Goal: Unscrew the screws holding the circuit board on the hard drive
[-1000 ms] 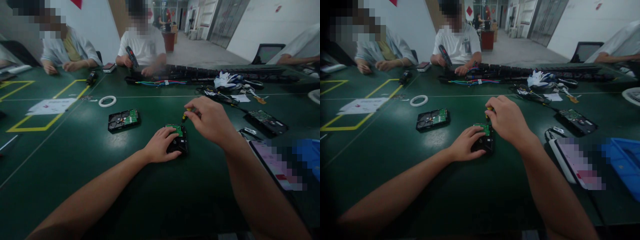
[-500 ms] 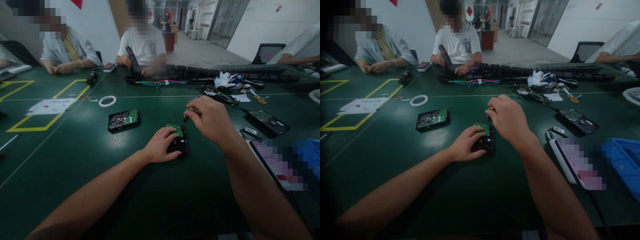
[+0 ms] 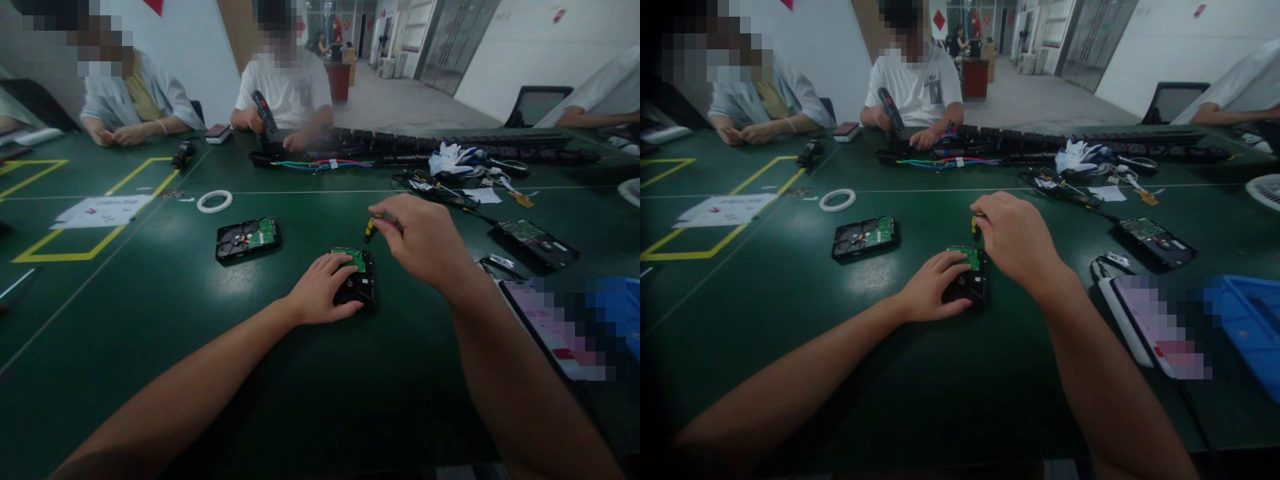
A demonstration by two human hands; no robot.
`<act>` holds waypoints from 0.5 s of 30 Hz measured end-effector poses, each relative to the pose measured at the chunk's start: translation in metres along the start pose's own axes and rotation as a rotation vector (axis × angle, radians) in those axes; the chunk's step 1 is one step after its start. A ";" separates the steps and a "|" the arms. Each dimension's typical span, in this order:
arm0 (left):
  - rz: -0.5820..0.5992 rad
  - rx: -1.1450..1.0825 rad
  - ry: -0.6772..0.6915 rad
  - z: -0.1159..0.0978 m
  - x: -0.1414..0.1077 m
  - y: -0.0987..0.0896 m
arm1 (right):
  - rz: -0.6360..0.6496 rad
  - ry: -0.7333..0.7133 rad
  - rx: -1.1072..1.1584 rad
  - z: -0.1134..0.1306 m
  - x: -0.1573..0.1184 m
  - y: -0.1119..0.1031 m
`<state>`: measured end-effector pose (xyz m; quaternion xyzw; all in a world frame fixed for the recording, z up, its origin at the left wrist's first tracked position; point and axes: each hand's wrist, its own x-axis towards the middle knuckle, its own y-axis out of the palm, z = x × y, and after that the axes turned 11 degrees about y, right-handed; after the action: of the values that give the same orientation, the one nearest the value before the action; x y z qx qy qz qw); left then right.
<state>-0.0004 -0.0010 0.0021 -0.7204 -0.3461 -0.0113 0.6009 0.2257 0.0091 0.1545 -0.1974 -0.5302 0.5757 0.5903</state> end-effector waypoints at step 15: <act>0.001 -0.019 -0.010 0.000 0.000 0.000 | -0.041 0.033 0.001 -0.002 0.001 0.002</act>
<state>-0.0005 -0.0006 0.0020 -0.7263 -0.3487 -0.0106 0.5922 0.2263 0.0112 0.1524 -0.1955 -0.5239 0.5605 0.6109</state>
